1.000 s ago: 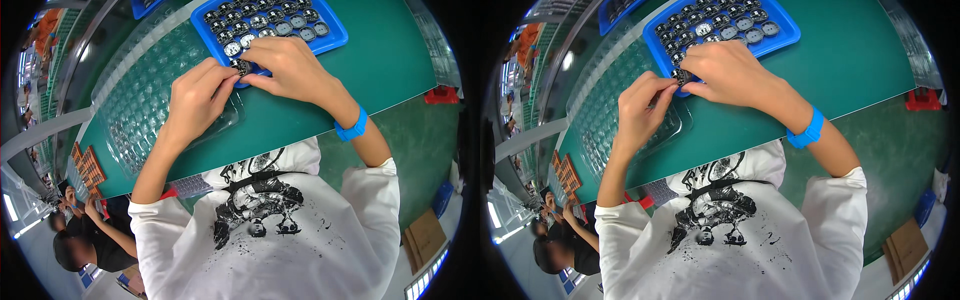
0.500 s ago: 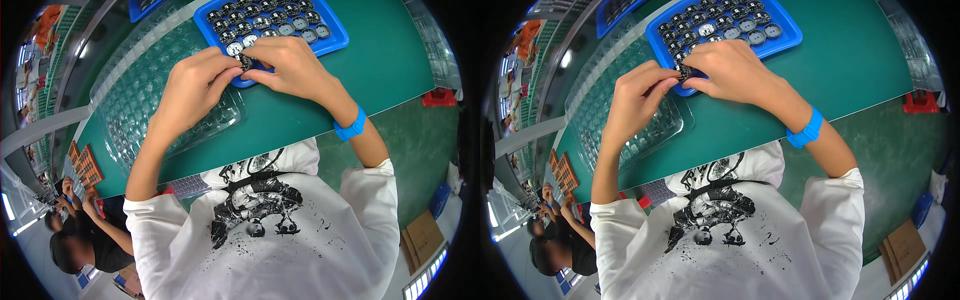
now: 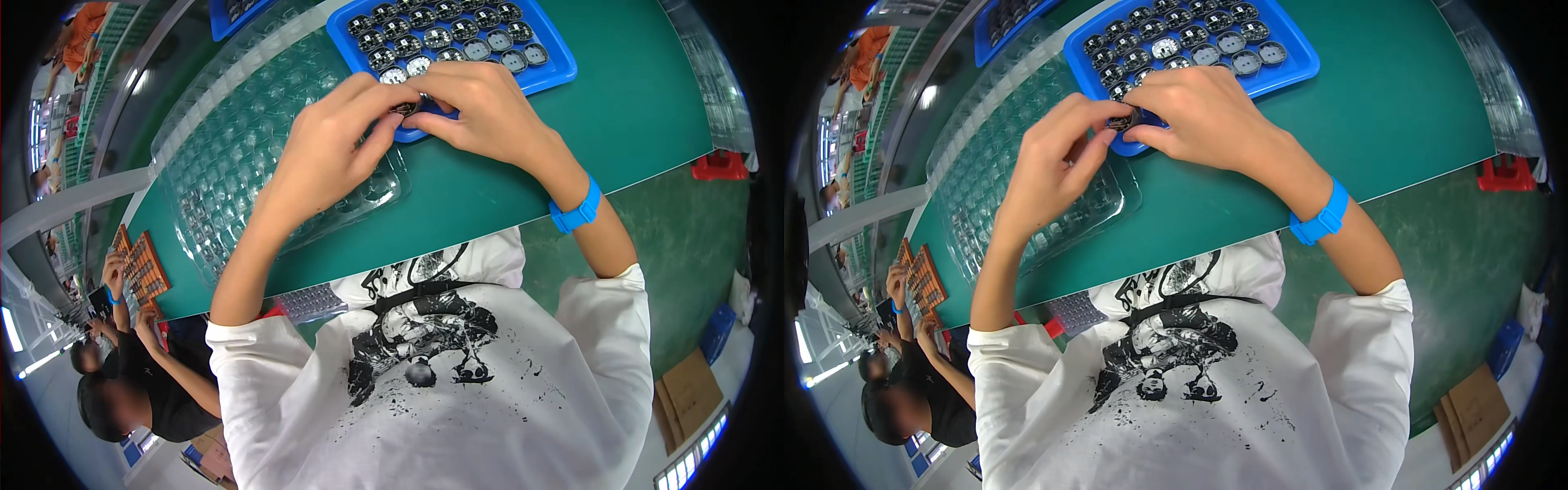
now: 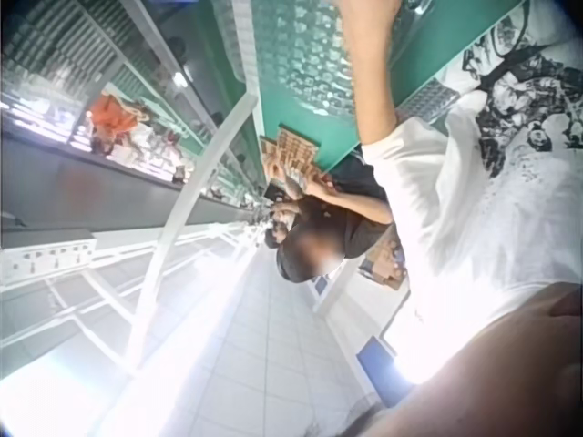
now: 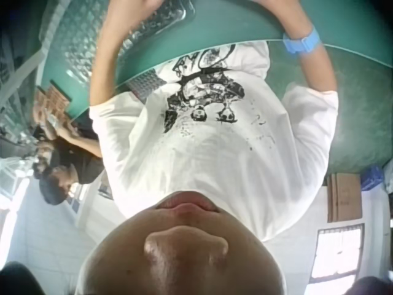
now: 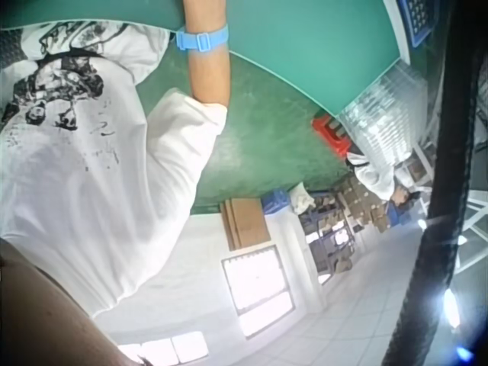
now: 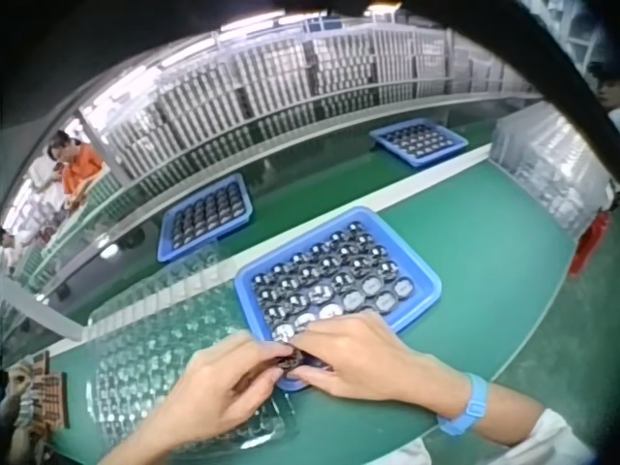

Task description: Manually assemble and sort small electronic components into trays on a production conveyor belt.

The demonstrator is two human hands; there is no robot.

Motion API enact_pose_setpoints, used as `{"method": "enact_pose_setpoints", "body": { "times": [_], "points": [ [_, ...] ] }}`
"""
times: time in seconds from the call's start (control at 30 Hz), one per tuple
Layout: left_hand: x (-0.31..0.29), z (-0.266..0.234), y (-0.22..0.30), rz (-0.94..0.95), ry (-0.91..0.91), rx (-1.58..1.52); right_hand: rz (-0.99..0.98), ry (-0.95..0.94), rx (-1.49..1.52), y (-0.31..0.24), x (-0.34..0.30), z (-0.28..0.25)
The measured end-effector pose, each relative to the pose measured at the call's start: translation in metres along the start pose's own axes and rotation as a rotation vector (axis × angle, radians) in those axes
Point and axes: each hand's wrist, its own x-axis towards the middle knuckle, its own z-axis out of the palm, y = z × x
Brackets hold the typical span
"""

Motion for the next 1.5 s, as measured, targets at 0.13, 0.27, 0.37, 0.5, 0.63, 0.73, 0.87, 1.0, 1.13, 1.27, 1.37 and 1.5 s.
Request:
{"method": "enact_pose_setpoints", "body": {
  "times": [0.13,0.27,0.37,0.5,0.63,0.73,0.87,1.0,1.13,1.27,1.37,1.5],
  "points": [
    [0.000,0.005,-0.004,0.028,-0.013,-0.016,-0.014,0.017,-0.007,0.002,-0.001,0.002],
    [0.001,0.001,-0.006,0.004,-0.012,-0.065,-0.015,0.028,-0.006,0.001,-0.001,0.002],
    [0.000,0.000,-0.009,0.010,-0.030,-0.078,-0.023,0.035,0.020,0.002,-0.002,0.002],
    [-0.001,-0.001,-0.011,-0.070,-0.048,-0.089,-0.033,0.033,0.016,0.002,-0.001,0.002],
    [-0.002,0.000,-0.014,-0.149,0.012,-0.258,-0.033,0.028,0.021,0.001,-0.001,0.001],
    [-0.002,-0.006,-0.021,-0.137,0.042,-0.278,-0.043,0.043,0.023,0.001,-0.001,0.001],
    [-0.005,-0.012,-0.023,-0.311,0.068,-0.383,-0.022,0.047,0.027,0.001,-0.001,0.001],
    [-0.005,-0.014,-0.018,-0.496,0.076,-0.834,-0.028,0.070,0.042,0.000,0.000,0.001],
    [-0.007,-0.013,-0.024,-0.649,0.023,-1.255,-0.028,0.068,0.051,0.000,0.001,0.001],
    [-0.011,-0.011,-0.039,-0.550,-0.096,-1.697,-0.031,0.077,0.063,0.000,0.001,0.001],
    [-0.014,-0.009,-0.043,-0.607,-0.133,-1.722,-0.029,0.078,0.057,0.001,0.000,0.001],
    [-0.007,-0.020,-0.021,-0.690,0.013,-1.133,-0.025,0.075,0.066,0.001,0.001,0.002]
  ]
}}
